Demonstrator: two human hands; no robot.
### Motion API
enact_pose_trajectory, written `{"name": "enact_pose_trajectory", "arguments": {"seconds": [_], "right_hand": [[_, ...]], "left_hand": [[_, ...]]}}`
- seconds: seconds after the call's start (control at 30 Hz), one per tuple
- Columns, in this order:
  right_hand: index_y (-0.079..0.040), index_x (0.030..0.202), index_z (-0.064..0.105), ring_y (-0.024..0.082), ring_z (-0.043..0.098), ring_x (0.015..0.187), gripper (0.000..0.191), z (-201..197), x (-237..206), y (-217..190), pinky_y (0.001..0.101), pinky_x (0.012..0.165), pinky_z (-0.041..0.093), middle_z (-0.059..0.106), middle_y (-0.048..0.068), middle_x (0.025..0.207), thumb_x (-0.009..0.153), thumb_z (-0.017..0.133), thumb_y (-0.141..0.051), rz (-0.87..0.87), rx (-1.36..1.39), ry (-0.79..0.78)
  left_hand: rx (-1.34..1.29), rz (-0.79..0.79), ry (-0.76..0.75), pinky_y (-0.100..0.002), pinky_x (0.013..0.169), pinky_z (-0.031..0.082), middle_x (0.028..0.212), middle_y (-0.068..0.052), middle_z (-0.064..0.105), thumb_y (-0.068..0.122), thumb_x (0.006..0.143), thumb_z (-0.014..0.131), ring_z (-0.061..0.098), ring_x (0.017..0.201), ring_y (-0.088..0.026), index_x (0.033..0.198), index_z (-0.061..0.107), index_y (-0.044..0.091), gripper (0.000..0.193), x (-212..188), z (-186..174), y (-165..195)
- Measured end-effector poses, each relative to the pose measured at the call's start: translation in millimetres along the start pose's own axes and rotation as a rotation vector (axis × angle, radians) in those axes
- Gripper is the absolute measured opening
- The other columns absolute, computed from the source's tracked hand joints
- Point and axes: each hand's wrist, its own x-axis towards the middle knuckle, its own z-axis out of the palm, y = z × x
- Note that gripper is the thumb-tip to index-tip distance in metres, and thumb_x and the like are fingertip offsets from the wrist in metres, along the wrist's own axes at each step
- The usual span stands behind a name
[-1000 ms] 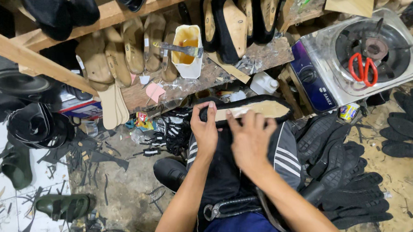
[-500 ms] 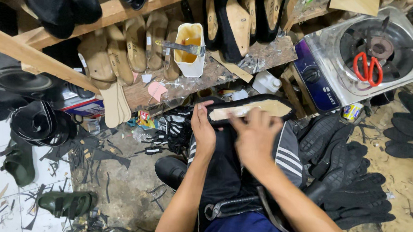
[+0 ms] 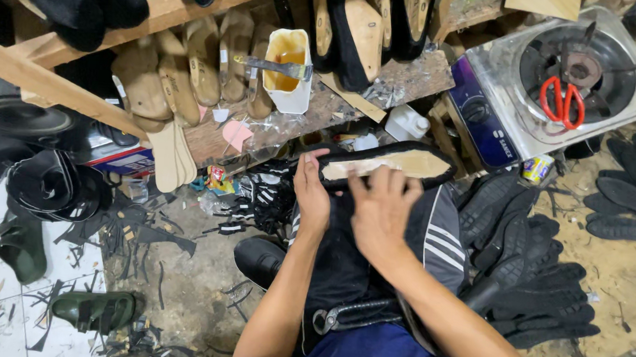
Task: The person sits on the workshop floor holding a black shoe upper over a wooden last on their lap. They use pincers to grip the upper's edge and a hammer to pound and shape the fabric around the last, turning the shoe to work different sides, then place the finished shoe on the shelf above.
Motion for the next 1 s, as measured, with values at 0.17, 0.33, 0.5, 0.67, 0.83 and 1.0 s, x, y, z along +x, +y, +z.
{"name": "enact_pose_trajectory", "arguments": {"seconds": [0.17,0.33,0.5,0.67,0.83,1.0], "right_hand": [[-0.022,0.127,0.075,0.031,0.048,0.106,0.052,4,4,-11,0.0527,0.095,0.03,0.053,0.009,0.103,0.078,0.067,-0.005,-0.049,0.048,-0.017],[-0.02,0.125,0.075,0.033,0.049,0.105,0.056,-1,5,-5,0.0543,0.092,0.031,0.054,0.012,0.1,0.071,0.064,-0.009,-0.082,0.01,-0.088],[-0.024,0.125,0.074,0.032,0.047,0.107,0.048,0,11,-10,0.0537,0.096,0.03,0.054,0.008,0.107,0.081,0.064,-0.007,-0.004,0.027,-0.013],[-0.028,0.125,0.077,0.029,0.047,0.104,0.058,3,10,-8,0.0519,0.095,0.029,0.052,0.007,0.101,0.075,0.064,-0.003,-0.078,0.079,-0.05],[-0.029,0.119,0.08,0.029,0.047,0.106,0.061,0,-19,56,0.0505,0.096,0.028,0.051,0.006,0.1,0.068,0.065,0.002,0.038,0.053,-0.041],[-0.031,0.121,0.08,0.028,0.046,0.105,0.065,5,-37,125,0.0491,0.1,0.029,0.05,0.005,0.101,0.074,0.061,0.008,0.202,0.031,-0.074]], "left_hand": [[-0.001,0.116,-0.005,-0.023,0.075,0.04,0.088,0.001,0.047,0.025,0.113,0.036,0.039,0.081,-0.01,0.113,0.067,0.0,0.039,4,-6,-5],[0.085,0.065,0.028,-0.026,0.072,0.043,0.087,0.001,0.052,0.025,0.109,0.036,0.045,0.081,-0.01,0.109,0.067,0.001,0.039,0,-4,12],[0.003,-0.098,0.046,-0.033,0.061,0.045,0.083,0.001,0.049,0.027,0.106,0.034,0.05,0.075,-0.014,0.109,0.066,0.003,0.04,4,-2,9],[0.235,0.323,0.03,-0.029,0.075,0.047,0.091,-0.003,0.049,0.027,0.122,0.036,0.049,0.085,-0.014,0.112,0.071,-0.001,0.046,3,-3,-4],[-0.074,-0.046,-0.012,-0.026,0.044,0.052,0.082,0.0,0.052,0.029,0.111,0.032,0.059,0.067,-0.009,0.114,0.064,0.004,0.041,0,-1,8],[-0.053,-0.047,0.011,-0.026,0.044,0.052,0.083,-0.001,0.051,0.029,0.11,0.034,0.059,0.065,-0.009,0.114,0.066,0.002,0.041,0,0,23]]}}
